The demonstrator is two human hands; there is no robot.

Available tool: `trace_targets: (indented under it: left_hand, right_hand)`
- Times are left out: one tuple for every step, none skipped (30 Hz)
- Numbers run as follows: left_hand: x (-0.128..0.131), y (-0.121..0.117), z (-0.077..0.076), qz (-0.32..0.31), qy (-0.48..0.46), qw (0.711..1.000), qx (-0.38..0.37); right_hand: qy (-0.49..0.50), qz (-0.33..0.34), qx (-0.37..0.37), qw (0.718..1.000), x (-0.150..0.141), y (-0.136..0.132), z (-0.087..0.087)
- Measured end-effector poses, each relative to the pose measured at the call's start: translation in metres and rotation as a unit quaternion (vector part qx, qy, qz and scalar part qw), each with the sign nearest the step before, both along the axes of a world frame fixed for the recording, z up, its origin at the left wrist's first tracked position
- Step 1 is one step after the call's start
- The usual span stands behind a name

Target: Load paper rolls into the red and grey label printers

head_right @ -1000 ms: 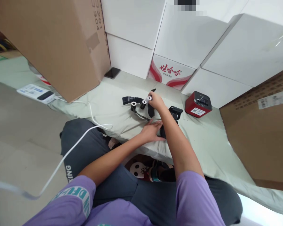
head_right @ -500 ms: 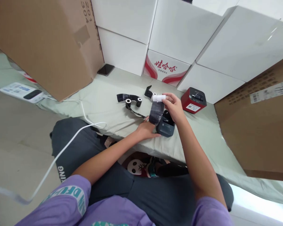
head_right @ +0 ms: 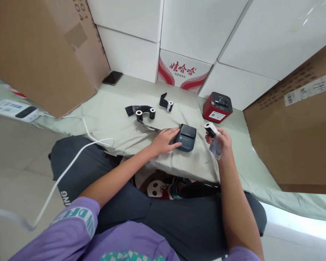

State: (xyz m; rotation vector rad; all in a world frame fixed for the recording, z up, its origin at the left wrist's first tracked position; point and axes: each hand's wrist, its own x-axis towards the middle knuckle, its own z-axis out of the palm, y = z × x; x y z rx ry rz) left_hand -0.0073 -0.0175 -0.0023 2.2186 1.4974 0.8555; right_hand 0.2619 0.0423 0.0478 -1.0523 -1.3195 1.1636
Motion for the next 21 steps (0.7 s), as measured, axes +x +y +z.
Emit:
trace_targets:
  left_hand:
    - [0.000,0.002,0.001,0.001,-0.004,1.000,0.007]
    - [0.000,0.004,0.002,-0.002,-0.005,1.000,0.012]
    - [0.000,0.006,0.003,-0.005,-0.006,1.000,0.014]
    - [0.000,0.007,0.004,-0.006,-0.008,1.000,0.015]
    - [0.000,0.008,0.004,-0.007,-0.012,1.000,0.013]
    - [-0.001,0.009,0.004,-0.006,-0.020,1.000,0.009]
    - [-0.001,0.011,0.003,-0.005,-0.031,1.000,0.004]
    - [-0.001,0.012,0.002,-0.003,-0.046,0.999,-0.002]
    - [-0.001,0.014,0.001,-0.001,-0.064,0.998,-0.007]
    - [0.000,0.017,0.000,-0.001,-0.086,0.996,-0.011]
    - [0.002,0.021,0.000,0.000,-0.110,0.994,-0.014]
    - [0.004,0.026,0.000,0.000,-0.134,0.991,-0.016]
    - [0.006,0.032,0.001,0.001,-0.157,0.987,-0.019]
    - [0.009,0.038,0.003,0.003,-0.179,0.984,-0.024]
    - [0.011,0.044,0.005,0.007,-0.197,0.980,-0.032]
    - [0.014,0.050,0.007,0.013,-0.213,0.976,-0.042]
    - [0.016,0.054,0.010,0.021,-0.226,0.973,-0.052]
    - [0.018,0.057,0.012,0.029,-0.236,0.969,-0.062]
    - [0.018,0.057,0.014,0.035,-0.244,0.967,-0.069]
    - [0.018,0.056,0.015,0.039,-0.248,0.965,-0.073]
    - [0.017,0.052,0.015,0.040,-0.249,0.965,-0.074]
  right_hand:
    - [0.005,-0.004,-0.006,1.000,-0.002,0.002,-0.002]
    - [0.008,-0.007,-0.010,1.000,-0.004,0.005,-0.003]
    - [0.010,-0.005,-0.013,1.000,-0.008,0.006,-0.004]
    - [0.011,-0.001,-0.012,1.000,-0.012,0.008,-0.005]
    - [0.010,0.006,-0.010,1.000,-0.015,0.010,-0.006]
    - [0.008,0.015,-0.008,1.000,-0.018,0.011,-0.007]
    - [0.005,0.022,-0.006,1.000,-0.020,0.013,-0.008]
    - [0.000,0.025,-0.005,1.000,-0.022,0.014,-0.009]
    - [-0.004,0.023,-0.001,1.000,-0.023,0.014,-0.009]
    - [-0.010,0.017,0.008,1.000,-0.024,0.013,-0.009]
    - [-0.017,0.010,0.025,0.999,-0.024,0.012,-0.008]
    - [-0.029,0.005,0.052,0.998,-0.024,0.009,-0.006]
    - [-0.050,0.001,0.087,0.995,-0.023,0.006,-0.004]
    - [-0.083,0.002,0.125,0.989,-0.023,0.002,-0.002]
    - [-0.124,0.007,0.160,0.979,-0.022,-0.001,0.000]
    - [-0.169,0.012,0.190,0.967,-0.022,-0.004,0.001]
    - [-0.211,0.014,0.211,0.954,-0.022,-0.006,0.002]
    - [-0.248,0.015,0.223,0.942,-0.023,-0.007,0.002]
    - [-0.278,0.015,0.229,0.933,-0.024,-0.007,0.001]
    - [-0.299,0.015,0.230,0.926,-0.025,-0.005,0.000]
    - [-0.314,0.016,0.228,0.922,-0.028,-0.002,-0.002]
